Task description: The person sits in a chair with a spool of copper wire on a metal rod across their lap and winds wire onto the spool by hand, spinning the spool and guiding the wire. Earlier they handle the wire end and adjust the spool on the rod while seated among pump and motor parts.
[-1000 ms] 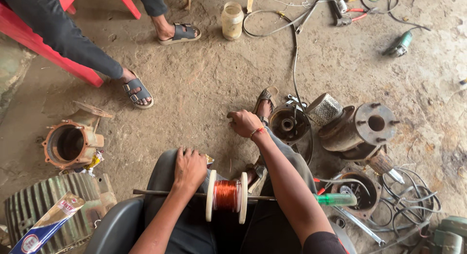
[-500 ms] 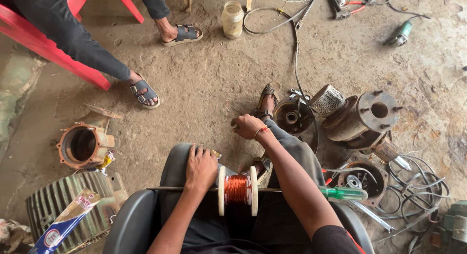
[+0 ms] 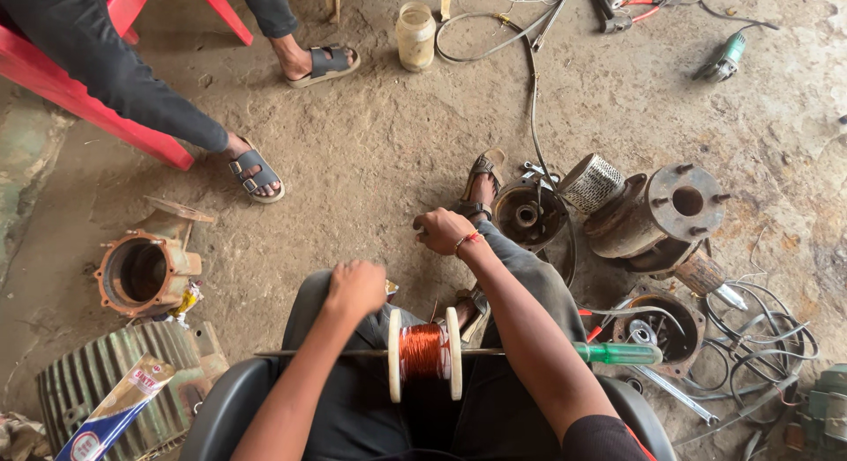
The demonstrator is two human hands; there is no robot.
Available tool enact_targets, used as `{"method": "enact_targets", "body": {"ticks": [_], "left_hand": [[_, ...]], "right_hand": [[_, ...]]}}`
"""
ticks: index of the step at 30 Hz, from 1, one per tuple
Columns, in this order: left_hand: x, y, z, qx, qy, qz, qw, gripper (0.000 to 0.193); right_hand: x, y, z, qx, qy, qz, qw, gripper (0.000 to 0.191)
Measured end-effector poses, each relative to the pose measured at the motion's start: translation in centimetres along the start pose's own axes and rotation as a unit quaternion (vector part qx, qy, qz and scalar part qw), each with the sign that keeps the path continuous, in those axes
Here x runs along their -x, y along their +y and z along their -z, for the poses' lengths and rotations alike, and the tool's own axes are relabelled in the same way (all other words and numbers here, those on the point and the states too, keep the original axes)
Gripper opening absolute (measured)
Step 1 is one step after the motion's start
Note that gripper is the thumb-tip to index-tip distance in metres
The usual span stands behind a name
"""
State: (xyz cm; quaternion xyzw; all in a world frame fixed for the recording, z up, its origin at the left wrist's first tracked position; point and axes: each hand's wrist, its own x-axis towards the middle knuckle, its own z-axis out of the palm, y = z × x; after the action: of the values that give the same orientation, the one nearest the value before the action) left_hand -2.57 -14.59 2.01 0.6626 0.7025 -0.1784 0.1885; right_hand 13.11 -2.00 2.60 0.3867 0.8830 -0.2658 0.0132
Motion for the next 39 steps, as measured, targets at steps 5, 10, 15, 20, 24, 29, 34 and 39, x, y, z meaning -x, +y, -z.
{"method": "enact_targets", "body": {"ticks": [5,10,15,20,24,29,34,39], "left_hand": [[-6.0,-0.7,4.1,0.098,0.009,0.078,0.992,0.022],[-9.1,0.2,2.3,0.229,0.082,0.109,0.964,0.038],[-10.3,1.2,0.9,0.232,-0.023,0.063,0.97,0.046],[-10.6,1.5,1.4,0.218,-0.078,0.043,0.972,0.046],[-11.7,1.7,-0.1,0.207,-0.104,-0.016,0.973,0.048],[-13.2,2.6,-3.3,0.135,-0.119,-0.123,0.976,0.03],[-12.2,4.0,-3.0,0.136,-0.188,-0.185,0.955,0.032],[-9.7,5.8,-1.4,0.169,-0.329,-0.154,0.916,0.065]], "right_hand": [[0.1,-0.2,0.9,-0.004,-0.003,-0.007,1.0,0.03],[-0.7,1.6,1.5,-0.005,-0.024,-0.012,1.0,0.027],[-2.6,2.4,1.8,-0.018,-0.068,-0.012,0.997,0.033],[-3.0,2.3,2.2,-0.029,-0.054,-0.01,0.998,0.031],[-3.7,3.1,0.7,-0.061,-0.125,-0.004,0.99,0.029],[-5.2,3.4,-2.4,0.053,-0.15,0.238,0.958,0.031],[-4.8,2.4,-3.1,0.057,-0.195,0.064,0.977,0.051],[-4.2,2.2,-2.5,-0.006,-0.205,0.009,0.979,0.046]]}}
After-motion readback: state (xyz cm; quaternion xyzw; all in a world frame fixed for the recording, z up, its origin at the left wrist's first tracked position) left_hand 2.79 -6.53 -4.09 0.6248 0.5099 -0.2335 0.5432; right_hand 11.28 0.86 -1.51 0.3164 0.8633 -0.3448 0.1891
